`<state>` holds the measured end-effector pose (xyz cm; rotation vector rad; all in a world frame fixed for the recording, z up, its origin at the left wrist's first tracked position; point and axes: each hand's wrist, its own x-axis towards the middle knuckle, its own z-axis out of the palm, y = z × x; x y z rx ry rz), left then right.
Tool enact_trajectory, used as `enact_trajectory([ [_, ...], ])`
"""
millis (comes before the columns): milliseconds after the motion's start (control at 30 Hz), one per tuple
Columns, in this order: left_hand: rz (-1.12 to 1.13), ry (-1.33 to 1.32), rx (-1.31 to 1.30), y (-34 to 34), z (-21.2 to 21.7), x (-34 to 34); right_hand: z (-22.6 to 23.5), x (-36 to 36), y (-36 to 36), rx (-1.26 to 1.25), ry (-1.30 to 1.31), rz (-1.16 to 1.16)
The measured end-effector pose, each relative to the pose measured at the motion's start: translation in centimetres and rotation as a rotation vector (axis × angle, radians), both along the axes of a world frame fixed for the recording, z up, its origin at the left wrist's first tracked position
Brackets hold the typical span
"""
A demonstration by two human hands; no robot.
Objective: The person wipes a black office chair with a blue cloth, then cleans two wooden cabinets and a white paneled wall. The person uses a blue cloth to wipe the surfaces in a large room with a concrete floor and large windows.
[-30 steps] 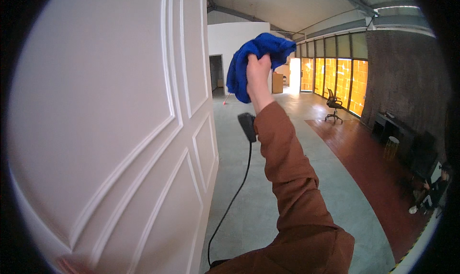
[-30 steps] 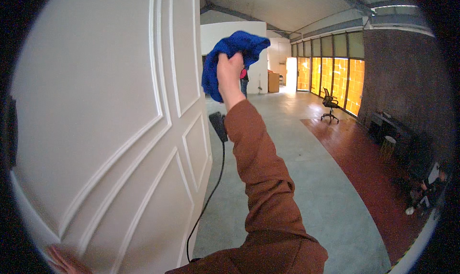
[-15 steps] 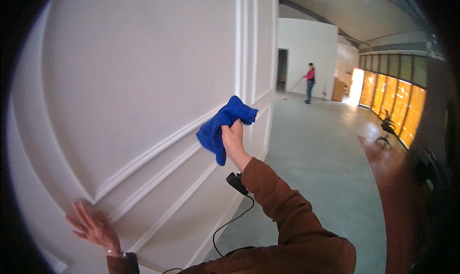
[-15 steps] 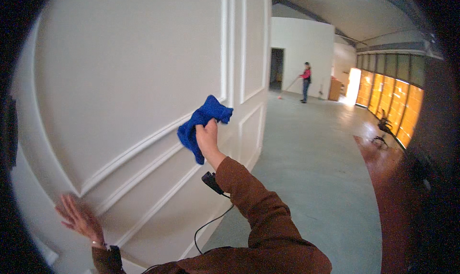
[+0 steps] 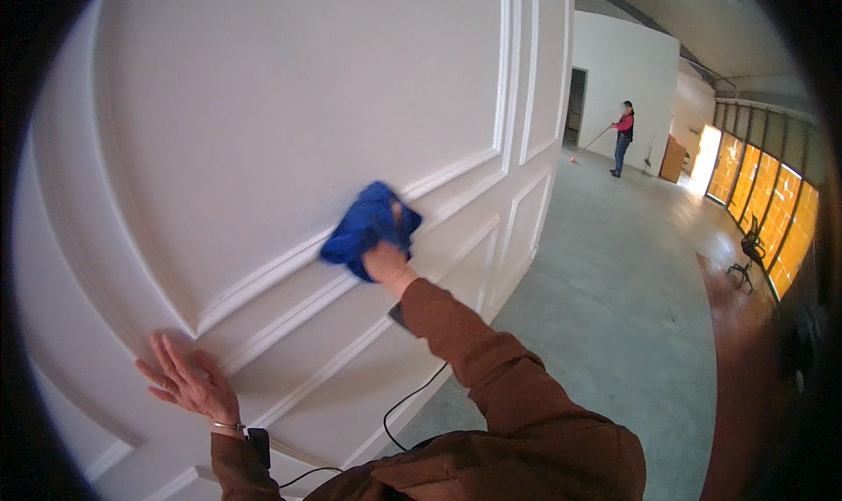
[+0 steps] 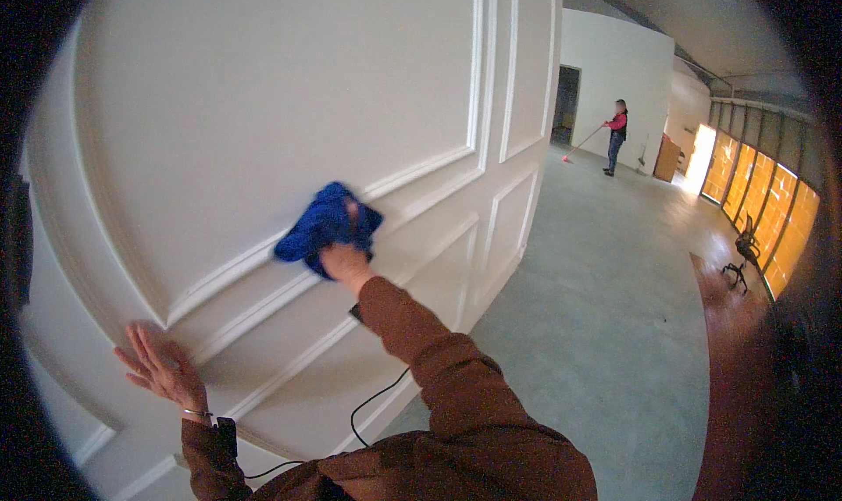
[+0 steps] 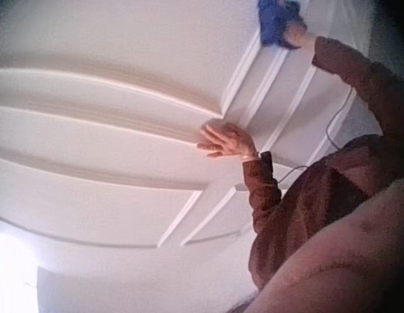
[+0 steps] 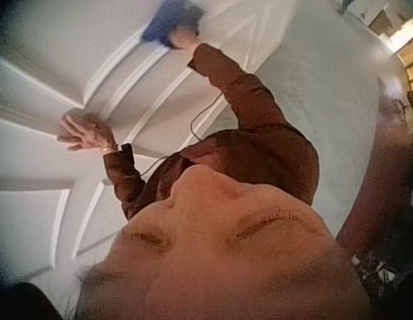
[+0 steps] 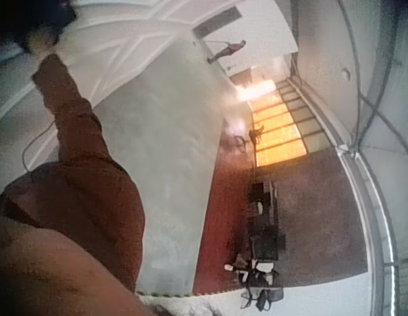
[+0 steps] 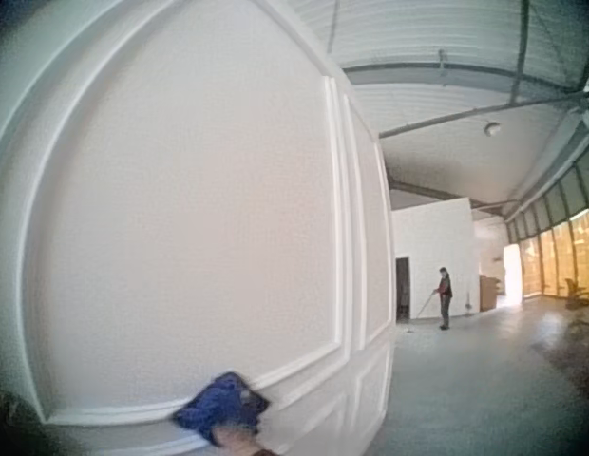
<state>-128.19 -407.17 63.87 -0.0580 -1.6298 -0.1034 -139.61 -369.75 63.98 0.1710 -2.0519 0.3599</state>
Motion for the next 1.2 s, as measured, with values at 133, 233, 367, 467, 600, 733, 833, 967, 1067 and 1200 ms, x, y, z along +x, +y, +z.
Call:
enact_trajectory([
  [133, -0.022, -0.005, -0.010, -0.1, 0.1, 0.1, 2.8, 0.5, 6.6, -0.266, 0.233, -0.025],
  [233, 0.007, 0.002, -0.045, 0.2, 0.2, 0.1, 3.3, 1.1, 5.3, -0.390, 0.282, -0.033],
  [367, 0.039, 0.015, -0.019, 1.0, 0.5, 0.1, -2.1, 2.3, -3.1, -0.289, 0.391, 0.207],
  [467, 0.034, 0.002, -0.024, 1.6, 0.8, 0.0, -6.5, 2.4, -4.1, -0.335, 0.140, 0.404],
  [600, 0.015, -0.018, -0.005, 1.5, 1.0, 0.1, -7.6, -0.1, 0.4, -0.922, 0.266, 0.403],
  [733, -0.020, -0.024, -0.001, 1.2, 0.9, 0.3, -4.2, -1.5, 9.6, -0.774, 0.024, -0.082],
  [833, -0.001, -0.032, -0.013, 1.1, 0.9, 0.2, -4.2, -0.6, 9.4, -0.702, 0.068, -0.155],
  [967, 0.014, -0.007, -0.057, 1.1, 0.9, 0.0, -8.9, 1.5, -0.3, -0.529, 0.262, 0.040],
  [1067, -0.002, 0.011, -0.071, 1.1, 1.0, -0.2, -10.7, 1.1, -2.3, -0.704, 0.303, 0.354],
  [1200, 0.034, -0.026, -0.048, 0.9, 0.8, -0.3, -8.1, -1.8, 6.0, -0.731, 0.273, 0.343],
])
